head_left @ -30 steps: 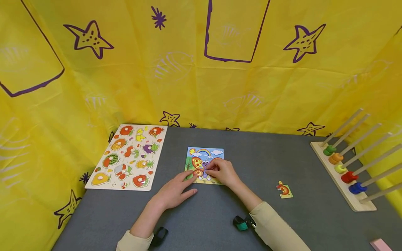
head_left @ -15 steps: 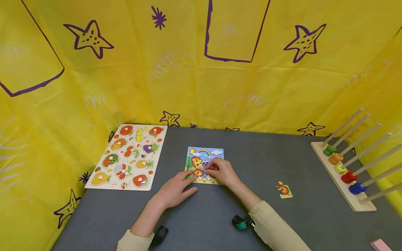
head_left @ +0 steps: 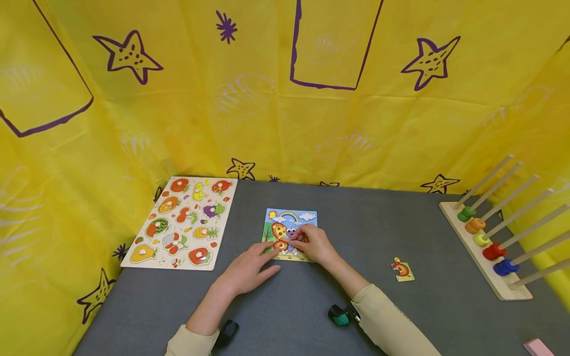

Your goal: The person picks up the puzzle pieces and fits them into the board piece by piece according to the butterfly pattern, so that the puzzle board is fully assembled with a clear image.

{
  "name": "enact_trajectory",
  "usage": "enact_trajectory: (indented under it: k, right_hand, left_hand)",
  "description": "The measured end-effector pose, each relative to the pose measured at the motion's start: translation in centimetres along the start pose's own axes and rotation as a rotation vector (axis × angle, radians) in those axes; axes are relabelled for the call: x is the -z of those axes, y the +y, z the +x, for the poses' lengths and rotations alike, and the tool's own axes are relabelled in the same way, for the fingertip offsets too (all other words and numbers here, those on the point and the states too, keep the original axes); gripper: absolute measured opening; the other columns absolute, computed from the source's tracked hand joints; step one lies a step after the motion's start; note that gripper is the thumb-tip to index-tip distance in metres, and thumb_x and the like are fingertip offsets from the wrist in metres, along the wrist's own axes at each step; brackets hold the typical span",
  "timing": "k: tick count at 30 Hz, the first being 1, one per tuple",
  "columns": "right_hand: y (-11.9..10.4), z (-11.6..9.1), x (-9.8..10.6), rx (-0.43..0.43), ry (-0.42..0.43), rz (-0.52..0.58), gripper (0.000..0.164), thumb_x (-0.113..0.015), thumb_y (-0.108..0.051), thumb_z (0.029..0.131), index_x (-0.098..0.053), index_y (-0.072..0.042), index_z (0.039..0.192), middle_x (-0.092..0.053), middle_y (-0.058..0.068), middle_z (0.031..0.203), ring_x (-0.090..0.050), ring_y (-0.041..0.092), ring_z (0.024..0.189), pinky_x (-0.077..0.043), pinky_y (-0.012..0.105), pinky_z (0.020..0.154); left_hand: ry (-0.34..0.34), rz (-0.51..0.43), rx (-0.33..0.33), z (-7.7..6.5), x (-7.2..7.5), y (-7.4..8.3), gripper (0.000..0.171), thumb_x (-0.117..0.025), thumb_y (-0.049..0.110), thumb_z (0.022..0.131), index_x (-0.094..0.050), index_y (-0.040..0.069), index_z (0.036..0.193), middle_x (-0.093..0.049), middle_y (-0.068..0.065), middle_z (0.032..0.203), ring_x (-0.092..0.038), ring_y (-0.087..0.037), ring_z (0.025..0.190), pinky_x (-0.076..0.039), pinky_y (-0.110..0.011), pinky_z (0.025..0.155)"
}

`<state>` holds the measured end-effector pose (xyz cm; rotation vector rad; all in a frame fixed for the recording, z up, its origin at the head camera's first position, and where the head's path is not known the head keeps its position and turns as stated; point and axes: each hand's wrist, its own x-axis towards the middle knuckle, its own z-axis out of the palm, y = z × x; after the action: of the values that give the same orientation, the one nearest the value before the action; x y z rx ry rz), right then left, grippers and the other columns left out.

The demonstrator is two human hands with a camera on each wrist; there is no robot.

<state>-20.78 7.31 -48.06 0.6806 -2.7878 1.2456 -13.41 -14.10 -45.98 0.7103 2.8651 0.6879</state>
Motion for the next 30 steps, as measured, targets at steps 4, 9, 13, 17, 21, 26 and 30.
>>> enact_trajectory:
  k: [4,9,13,17,21,26,30]
  right_hand:
    - [0.0,0.0,-0.1,-0.004,0.003,0.01,0.021,-0.08,-0.013,0.082,-0.062,-0.007,0.091,-0.054,-0.003,0.072,-0.045,0.008,0.061,-0.038,0.024,0.057]
    - [0.1,-0.1,0.1,0.064,-0.006,-0.03,0.012,-0.079,-0.014,0.082,-0.068,-0.011,0.079,-0.056,-0.005,0.073,-0.048,0.008,0.065,-0.04,0.023,0.06]
    - [0.4,-0.1,0.3,0.101,-0.038,-0.034,0.014,-0.082,-0.016,0.079,-0.069,-0.011,0.08,-0.056,-0.003,0.076,-0.048,0.009,0.068,-0.039,0.023,0.061]
    - [0.5,-0.3,0.7,0.123,-0.088,-0.031,0.02,-0.085,-0.018,0.076,-0.069,-0.009,0.084,-0.057,0.001,0.08,-0.047,0.013,0.069,-0.039,0.024,0.06]
    - [0.3,-0.6,1.0,0.135,-0.119,-0.024,0.02,-0.083,-0.019,0.078,-0.071,-0.008,0.091,-0.057,0.002,0.087,-0.05,0.015,0.075,-0.042,0.026,0.065]
    - [0.5,-2.0,1.7,0.176,-0.097,-0.034,0.021,-0.08,-0.018,0.082,-0.076,-0.01,0.101,-0.059,0.002,0.093,-0.052,0.017,0.081,-0.043,0.03,0.069]
    - [1.7,-3.8,2.8,0.176,-0.033,-0.022,0.018,-0.077,-0.018,0.084,-0.076,-0.013,0.101,-0.061,0.001,0.092,-0.051,0.016,0.074,-0.041,0.027,0.064]
  left_hand:
    - [-0.001,0.005,0.0,0.1,0.0,0.0,0.048,-0.061,0.034,0.097,-0.057,0.009,0.138,-0.047,-0.013,0.144,-0.043,-0.032,0.132,-0.039,-0.053,0.102]
    - [-0.003,0.012,0.004,0.1,-0.1,0.1,0.048,-0.061,0.034,0.096,-0.057,0.008,0.137,-0.047,-0.014,0.143,-0.043,-0.033,0.132,-0.039,-0.054,0.102]
    - [0.007,0.02,-0.023,0.2,0.0,0.2,0.048,-0.062,0.033,0.096,-0.058,0.005,0.135,-0.048,-0.015,0.142,-0.043,-0.034,0.131,-0.038,-0.053,0.103]
    - [-0.029,-0.011,-0.064,0.6,0.0,0.6,0.05,-0.061,0.031,0.097,-0.054,0.001,0.137,-0.045,-0.016,0.144,-0.04,-0.033,0.134,-0.036,-0.05,0.106]
    - [-0.081,-0.02,-0.079,0.8,-0.1,0.8,0.051,-0.06,0.031,0.097,-0.052,0.004,0.14,-0.043,-0.016,0.146,-0.04,-0.033,0.135,-0.036,-0.049,0.106]
    - [-0.056,0.042,-0.115,1.0,-0.4,0.9,0.049,-0.061,0.03,0.097,-0.054,0.009,0.14,-0.046,-0.014,0.141,-0.044,-0.032,0.129,-0.04,-0.049,0.103]
    - [-0.042,0.072,-0.126,1.1,-0.6,1.0,0.049,-0.062,0.031,0.096,-0.054,0.011,0.14,-0.048,-0.013,0.139,-0.045,-0.032,0.126,-0.041,-0.05,0.101]
